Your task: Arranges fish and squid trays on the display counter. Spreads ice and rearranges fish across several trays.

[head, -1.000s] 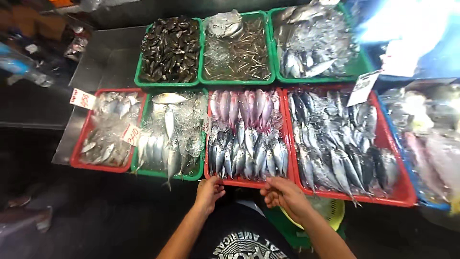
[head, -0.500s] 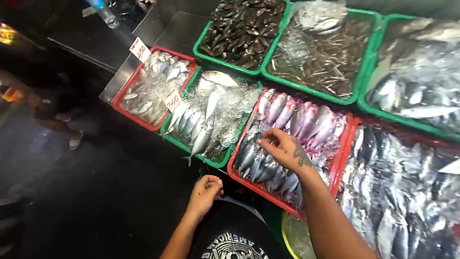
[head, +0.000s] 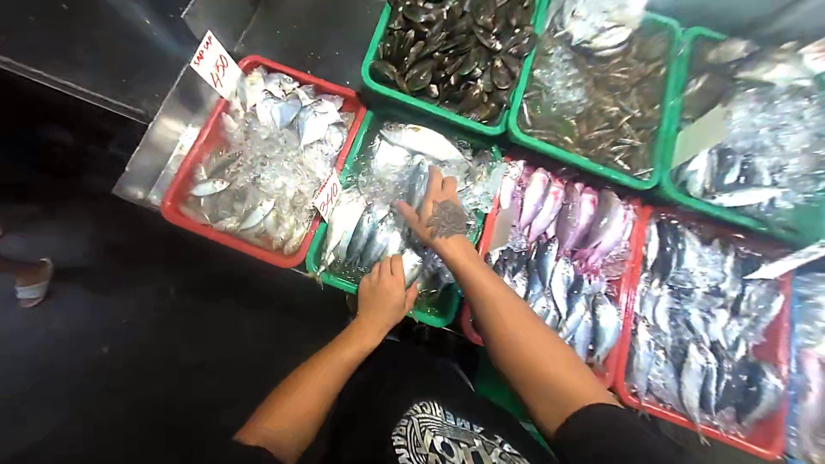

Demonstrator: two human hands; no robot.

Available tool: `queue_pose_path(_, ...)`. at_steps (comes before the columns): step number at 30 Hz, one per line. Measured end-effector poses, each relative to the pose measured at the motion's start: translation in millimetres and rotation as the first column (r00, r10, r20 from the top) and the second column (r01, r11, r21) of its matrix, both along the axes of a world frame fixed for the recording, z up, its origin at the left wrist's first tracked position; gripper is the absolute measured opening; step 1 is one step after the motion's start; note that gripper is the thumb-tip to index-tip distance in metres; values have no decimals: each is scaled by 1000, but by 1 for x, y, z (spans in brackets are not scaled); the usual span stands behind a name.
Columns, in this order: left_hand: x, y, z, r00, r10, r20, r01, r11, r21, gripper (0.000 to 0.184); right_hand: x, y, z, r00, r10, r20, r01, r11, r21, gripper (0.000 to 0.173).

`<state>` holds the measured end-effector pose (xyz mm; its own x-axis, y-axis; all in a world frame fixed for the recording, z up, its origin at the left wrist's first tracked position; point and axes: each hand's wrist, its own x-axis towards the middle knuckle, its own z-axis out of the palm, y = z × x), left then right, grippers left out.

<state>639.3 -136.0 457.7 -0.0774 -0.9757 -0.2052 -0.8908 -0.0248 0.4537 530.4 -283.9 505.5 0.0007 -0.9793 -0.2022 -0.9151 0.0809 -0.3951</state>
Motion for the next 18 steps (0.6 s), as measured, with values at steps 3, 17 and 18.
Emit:
queue_pose_path(3, 22, -2, -8, 998, 8, -61, -19, 982, -189, 59, 18, -18, 2, 993, -100, -57, 101, 995, 8, 94)
queue_pose_path(17, 117, -35, -17, 765, 262, -589, -536, 765, -356, 52, 37, 30, 16, 525, -419, 741, 376, 895, 240, 50)
queue_pose_path(18, 126, -36, -20, 764, 271, -586, -532, 778, -334, 52, 57, 42, 12, 490, -440, 753, 371, 886, 277, 52)
